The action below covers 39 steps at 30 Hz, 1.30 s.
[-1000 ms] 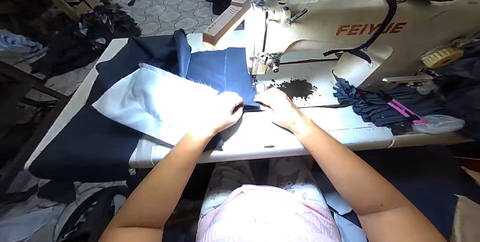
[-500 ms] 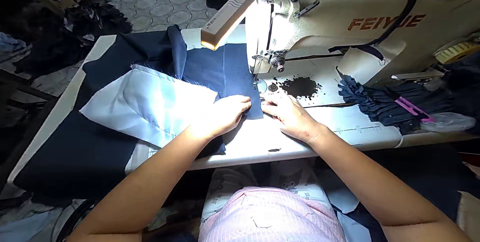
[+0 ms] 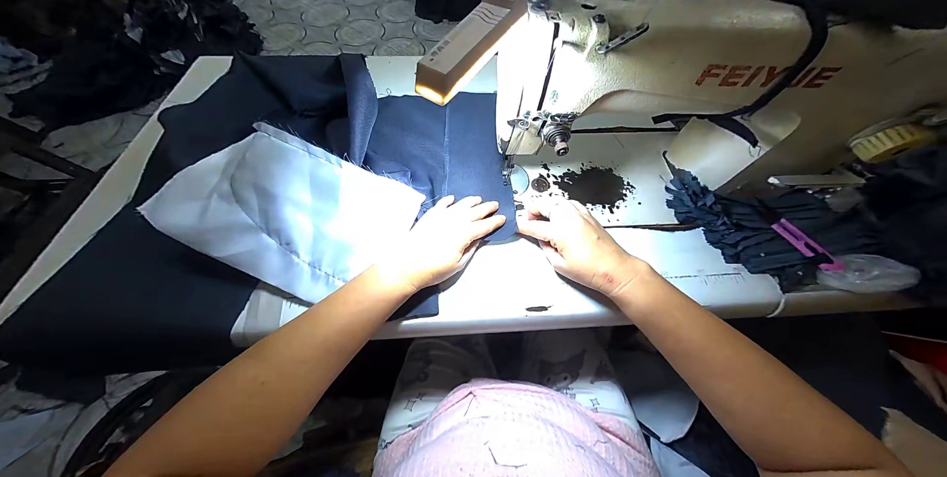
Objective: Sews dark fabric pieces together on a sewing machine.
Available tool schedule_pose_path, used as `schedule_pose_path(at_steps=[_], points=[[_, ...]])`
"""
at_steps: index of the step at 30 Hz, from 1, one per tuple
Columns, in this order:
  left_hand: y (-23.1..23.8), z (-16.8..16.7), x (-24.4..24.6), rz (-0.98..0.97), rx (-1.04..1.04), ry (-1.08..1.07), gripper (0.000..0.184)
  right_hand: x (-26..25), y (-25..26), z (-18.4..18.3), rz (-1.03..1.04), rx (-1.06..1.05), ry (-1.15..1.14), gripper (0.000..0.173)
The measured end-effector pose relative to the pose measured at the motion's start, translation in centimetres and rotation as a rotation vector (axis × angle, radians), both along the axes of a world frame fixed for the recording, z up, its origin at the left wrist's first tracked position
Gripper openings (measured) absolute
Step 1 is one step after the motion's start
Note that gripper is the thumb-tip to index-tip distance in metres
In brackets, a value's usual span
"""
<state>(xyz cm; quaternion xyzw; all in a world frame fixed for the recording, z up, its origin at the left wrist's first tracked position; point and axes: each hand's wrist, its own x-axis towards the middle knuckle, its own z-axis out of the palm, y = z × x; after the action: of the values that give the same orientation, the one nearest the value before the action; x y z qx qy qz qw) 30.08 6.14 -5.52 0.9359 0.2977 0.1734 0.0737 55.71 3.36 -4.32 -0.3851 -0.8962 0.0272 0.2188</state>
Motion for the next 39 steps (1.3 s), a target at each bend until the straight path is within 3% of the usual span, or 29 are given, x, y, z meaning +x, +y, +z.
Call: schedule_pose_path(at_steps=[12,20,28,34,39], points=[[1.1,0.6,0.1,0.018,-0.053,0.025,0.043,-0.2,1.1,0.1,-0.025,-0.062,0.006,0.034],[2.8,1.9,2.1,-0.112,0.125,0.010,0.017,-0.2,0.7,-1.8,-0.079,0.031,0.192,0.031],[4.8,3.4,0.6,-0.018,-0.206,-0.220,0.023,-0.3,0.7,-2.0,-0.141,0.062,0.287,0.023],[5.2,4.2,0.3,0.125,-0.382,-0.243,0.025,-0.2,0.8,-2.1,-0.137,0.056,0.266,0.022],[5.1,4.4,0.6,0.230,-0.426,-0.259,0.024,-0.9,1.1,-1.3,-0.167,0.009,0.106,0.045]])
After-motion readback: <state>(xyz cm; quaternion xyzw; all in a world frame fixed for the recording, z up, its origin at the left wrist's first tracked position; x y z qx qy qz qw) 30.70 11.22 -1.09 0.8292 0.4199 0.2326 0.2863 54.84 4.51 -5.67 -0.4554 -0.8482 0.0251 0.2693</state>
